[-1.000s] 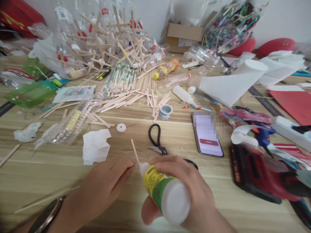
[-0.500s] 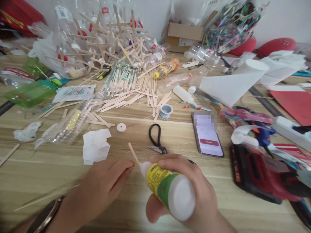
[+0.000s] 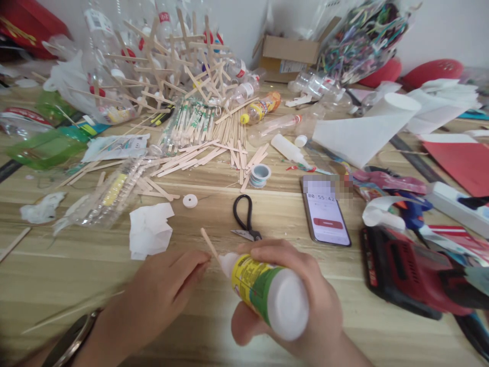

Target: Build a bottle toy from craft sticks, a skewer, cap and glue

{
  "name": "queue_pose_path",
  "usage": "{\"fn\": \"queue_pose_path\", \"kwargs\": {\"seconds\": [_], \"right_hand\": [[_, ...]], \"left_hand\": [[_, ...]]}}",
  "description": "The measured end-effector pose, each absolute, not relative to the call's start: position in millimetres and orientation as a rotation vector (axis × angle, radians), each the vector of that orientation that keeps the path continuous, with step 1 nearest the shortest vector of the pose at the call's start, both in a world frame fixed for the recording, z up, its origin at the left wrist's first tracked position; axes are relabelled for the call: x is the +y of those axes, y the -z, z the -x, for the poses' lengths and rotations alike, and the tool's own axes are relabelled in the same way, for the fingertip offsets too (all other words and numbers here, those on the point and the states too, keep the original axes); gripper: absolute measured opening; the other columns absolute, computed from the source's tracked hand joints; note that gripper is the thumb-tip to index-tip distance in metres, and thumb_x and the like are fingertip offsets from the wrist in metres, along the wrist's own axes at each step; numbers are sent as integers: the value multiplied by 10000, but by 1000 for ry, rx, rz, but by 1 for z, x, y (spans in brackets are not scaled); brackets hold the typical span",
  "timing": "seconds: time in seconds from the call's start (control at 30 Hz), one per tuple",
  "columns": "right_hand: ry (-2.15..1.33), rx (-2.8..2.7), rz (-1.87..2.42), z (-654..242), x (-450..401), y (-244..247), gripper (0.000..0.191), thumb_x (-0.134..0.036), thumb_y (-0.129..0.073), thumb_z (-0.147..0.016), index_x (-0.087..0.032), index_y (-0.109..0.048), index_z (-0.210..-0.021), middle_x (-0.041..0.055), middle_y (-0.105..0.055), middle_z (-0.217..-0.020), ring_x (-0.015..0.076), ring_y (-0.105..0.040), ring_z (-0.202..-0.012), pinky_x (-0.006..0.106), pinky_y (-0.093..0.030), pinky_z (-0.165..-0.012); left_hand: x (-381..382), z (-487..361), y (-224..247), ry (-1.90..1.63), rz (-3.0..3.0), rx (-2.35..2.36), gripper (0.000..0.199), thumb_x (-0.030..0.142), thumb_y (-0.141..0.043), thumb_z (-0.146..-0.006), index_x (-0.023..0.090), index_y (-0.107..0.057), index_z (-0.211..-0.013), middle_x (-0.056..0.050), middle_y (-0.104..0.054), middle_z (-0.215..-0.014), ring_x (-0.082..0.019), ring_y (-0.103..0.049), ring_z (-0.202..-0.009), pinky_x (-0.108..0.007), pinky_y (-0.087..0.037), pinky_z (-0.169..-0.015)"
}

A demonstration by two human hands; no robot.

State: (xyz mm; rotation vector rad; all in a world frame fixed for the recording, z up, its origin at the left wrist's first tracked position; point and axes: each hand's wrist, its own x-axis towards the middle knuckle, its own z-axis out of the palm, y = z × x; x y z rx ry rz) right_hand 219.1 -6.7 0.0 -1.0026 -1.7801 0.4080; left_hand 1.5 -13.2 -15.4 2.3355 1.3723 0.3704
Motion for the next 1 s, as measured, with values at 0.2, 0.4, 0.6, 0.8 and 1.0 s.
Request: {"fn": "queue_pose_path", "kwargs": {"seconds": [0.2,0.4,0.6,0.8,1.0], "right_hand": [[-307,-1864,1060,-217,-4,-11,416,-622,-631,-789,-238,-613,-948,32,-762,-790,205,-738,-664,276,-584,-569],[-356,-1817,1023,-218,-6,-2,434,-623,-635,-784,-250,-633,-1006,44,-765,-836,226,-735,-679,312,-595,-592],[-267,-1899,1023,-219,-6,-1,403,-607,-569,-845,-245,-614,-1016,47,-766,-831,228,-736,-683,314,-587,-570],[-276,-1903,1048,-218,-7,-2,403,-613,-588,-831,-243,-615,-987,35,-767,-840,212,-737,-695,291,-575,-574],[-336,-1852,1023,-219,-8,1,398,-603,-557,-856,-246,-628,-1019,49,-769,-858,234,-740,-708,331,-577,-580]], "left_hand": [[-15,-2,15,-338,-2337,1366,220,104,-425,-923,207,-610,-983,-19,-698,-830,-213,-656,-744,-329,-502,-660],[-14,-3,16,-384,-2363,1361,208,92,-448,-907,203,-611,-971,-18,-701,-813,-215,-655,-719,-323,-491,-629],[-11,-3,15,-394,-2373,1340,216,104,-434,-917,205,-614,-982,-17,-696,-811,-214,-651,-711,-321,-492,-616],[-13,-3,13,-375,-2382,1361,260,126,-365,-942,207,-611,-962,-18,-682,-777,-183,-642,-712,-281,-497,-648],[-12,-3,12,-413,-2427,1351,214,130,-407,-928,205,-606,-913,-11,-683,-762,-181,-638,-686,-277,-487,-618]]}}
